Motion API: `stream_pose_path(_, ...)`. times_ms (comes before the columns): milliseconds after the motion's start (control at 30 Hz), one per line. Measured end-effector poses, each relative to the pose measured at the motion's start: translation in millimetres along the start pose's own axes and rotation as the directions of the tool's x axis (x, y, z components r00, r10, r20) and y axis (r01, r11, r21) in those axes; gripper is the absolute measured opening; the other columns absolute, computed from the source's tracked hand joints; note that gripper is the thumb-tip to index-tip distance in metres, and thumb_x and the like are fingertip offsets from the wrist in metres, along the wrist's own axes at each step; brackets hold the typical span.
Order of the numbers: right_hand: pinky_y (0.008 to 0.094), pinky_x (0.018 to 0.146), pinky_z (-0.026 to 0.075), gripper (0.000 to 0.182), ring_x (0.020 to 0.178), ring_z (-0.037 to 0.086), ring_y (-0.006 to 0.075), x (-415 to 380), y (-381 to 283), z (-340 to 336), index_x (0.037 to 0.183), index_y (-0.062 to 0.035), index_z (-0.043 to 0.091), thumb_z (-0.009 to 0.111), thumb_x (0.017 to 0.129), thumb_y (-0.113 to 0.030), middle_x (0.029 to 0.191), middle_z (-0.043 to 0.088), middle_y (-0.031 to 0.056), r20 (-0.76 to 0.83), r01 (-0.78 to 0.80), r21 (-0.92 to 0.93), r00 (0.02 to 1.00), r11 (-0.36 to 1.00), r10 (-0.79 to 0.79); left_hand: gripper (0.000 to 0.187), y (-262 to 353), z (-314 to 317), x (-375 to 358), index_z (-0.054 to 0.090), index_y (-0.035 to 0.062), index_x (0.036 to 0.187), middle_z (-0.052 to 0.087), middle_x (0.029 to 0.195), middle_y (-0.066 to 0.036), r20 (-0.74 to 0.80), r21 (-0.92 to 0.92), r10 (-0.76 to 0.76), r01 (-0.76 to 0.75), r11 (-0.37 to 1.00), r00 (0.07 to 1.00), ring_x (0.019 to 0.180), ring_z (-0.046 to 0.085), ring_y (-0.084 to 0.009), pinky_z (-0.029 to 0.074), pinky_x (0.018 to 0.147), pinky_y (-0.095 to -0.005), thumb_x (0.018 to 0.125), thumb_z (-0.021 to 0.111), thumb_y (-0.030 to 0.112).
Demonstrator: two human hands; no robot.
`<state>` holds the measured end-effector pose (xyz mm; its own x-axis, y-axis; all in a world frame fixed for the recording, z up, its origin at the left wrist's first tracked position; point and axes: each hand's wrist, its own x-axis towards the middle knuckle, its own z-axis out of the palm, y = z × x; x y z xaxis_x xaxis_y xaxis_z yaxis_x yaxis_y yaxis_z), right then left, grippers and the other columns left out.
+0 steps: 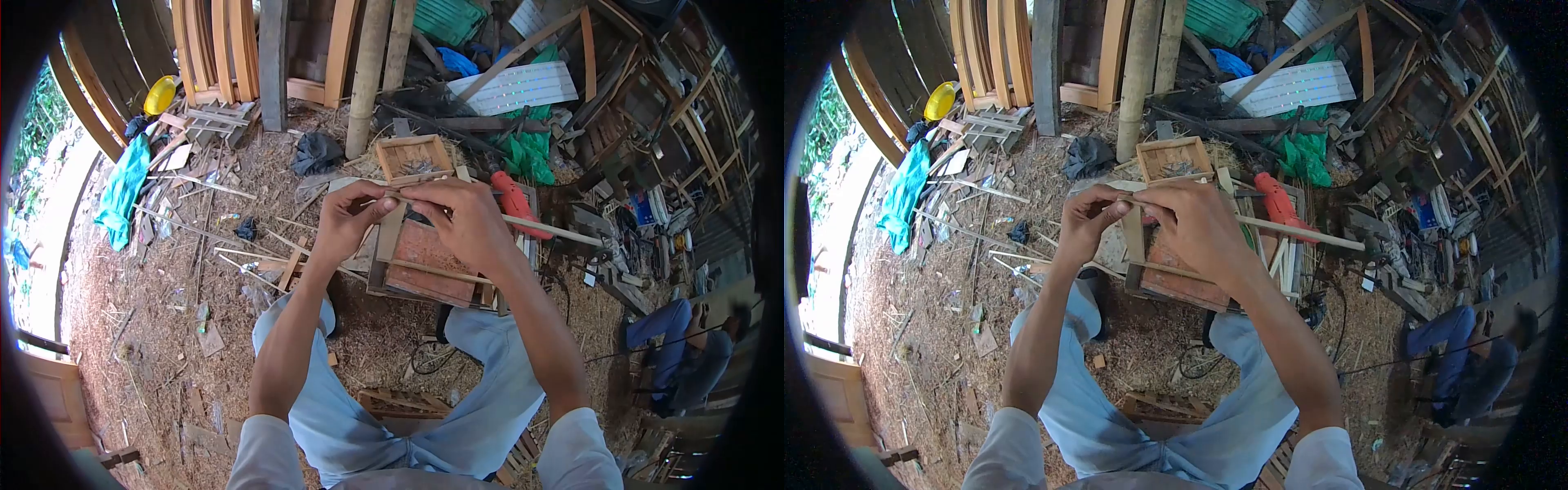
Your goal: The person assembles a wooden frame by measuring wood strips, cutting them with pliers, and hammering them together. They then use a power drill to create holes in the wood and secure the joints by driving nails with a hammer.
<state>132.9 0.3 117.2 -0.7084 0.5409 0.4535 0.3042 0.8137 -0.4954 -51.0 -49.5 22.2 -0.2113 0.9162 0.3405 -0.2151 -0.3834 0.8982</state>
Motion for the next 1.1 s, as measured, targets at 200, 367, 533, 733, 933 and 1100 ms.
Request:
stream_pose_path(200, 0.0346, 0.065, 0.052, 0.02, 0.076, 0.067, 0.0292, -1, -7, 0, 0.102, -0.0035, 0.07, 0.069, 0.082, -0.007, 0.092, 0.069, 0.0164, 0.011, -0.069, -0.003, 0.998, 0.998, 0.069, 0.017, 1, -1, 2, 0.066, -0.0008, 0.099, 0.068, 0.091, -0.004, 0.019, -0.021, -0.023, 0.024, 1.0, 1.0, 0.084, 0.06, -0.0068, 0.049, 0.071, -0.0213, 0.084, 0.072, 0.006)
stream_pose_path(367, 0.0412, 0.07, 0.052, 0.02, 0.079, 0.066, 0.0339, -4, -11, 3, 0.099, -0.005, 0.071, 0.067, 0.082, -0.013, 0.089, 0.068, 0.0151, -0.005, -0.124, -0.001, 0.992, 0.992, 0.124, 0.019, 4, 1, 1, 0.066, -0.0018, 0.1, 0.068, 0.092, -0.005, 0.026, 0.005, -0.016, 0.015, 1.0, 1.0, 0.088, 0.062, -0.0095, 0.05, 0.077, -0.0229, 0.084, 0.072, 0.006)
stream_pose_path(533, 0.0396, 0.069, 0.052, 0.015, 0.076, 0.066, 0.0319, -5, -10, 14, 0.093, -0.0053, 0.071, 0.067, 0.082, -0.014, 0.086, 0.068, 0.0132, -0.134, -0.064, -0.039, 0.989, 0.997, 0.058, 0.02, 6, -2, 0, 0.066, -0.0012, 0.102, 0.068, 0.096, -0.006, 0.055, -0.019, -0.025, 0.026, 0.999, 0.998, 0.089, 0.062, -0.0097, 0.05, 0.077, -0.0231, 0.085, 0.071, 0.006)
stream_pose_path(733, 0.0384, 0.069, 0.052, 0.017, 0.079, 0.065, 0.0311, -1, 1, 14, 0.096, -0.0062, 0.07, 0.067, 0.082, -0.014, 0.088, 0.068, 0.0126, -0.128, 0.043, -0.086, 0.99, 0.995, -0.054, 0.022, 5, 3, 3, 0.065, -0.0006, 0.105, 0.068, 0.097, -0.005, 0.014, 0.055, 0.046, -0.046, 0.997, 0.999, 0.087, 0.061, -0.0088, 0.048, 0.074, -0.0232, 0.086, 0.07, 0.009)
stream_pose_path(933, 0.0407, 0.07, 0.052, 0.024, 0.082, 0.065, 0.0326, -12, 24, -6, 0.106, -0.0106, 0.069, 0.067, 0.083, -0.018, 0.094, 0.068, 0.0119, -0.072, 0.016, -0.036, 0.997, 0.999, -0.018, 0.022, -2, 19, 7, 0.064, 0.0001, 0.107, 0.067, 0.095, -0.003, -0.01, 0.058, 0.019, -0.018, 0.998, 1.0, 0.086, 0.059, -0.0063, 0.046, 0.075, -0.0221, 0.088, 0.068, 0.011)
stream_pose_path(1100, 0.039, 0.072, 0.05, 0.027, 0.081, 0.062, 0.0311, -18, 22, -9, 0.106, -0.0074, 0.069, 0.072, 0.08, -0.015, 0.094, 0.067, 0.0114, -0.129, 0.039, -0.203, 0.989, 0.978, -0.067, 0.021, -8, 21, 11, 0.065, 0.0002, 0.105, 0.067, 0.093, -0.002, -0.033, 0.076, 0.014, -0.011, 0.997, 0.999, 0.083, 0.059, -0.006, 0.046, 0.074, -0.0215, 0.088, 0.069, 0.012)
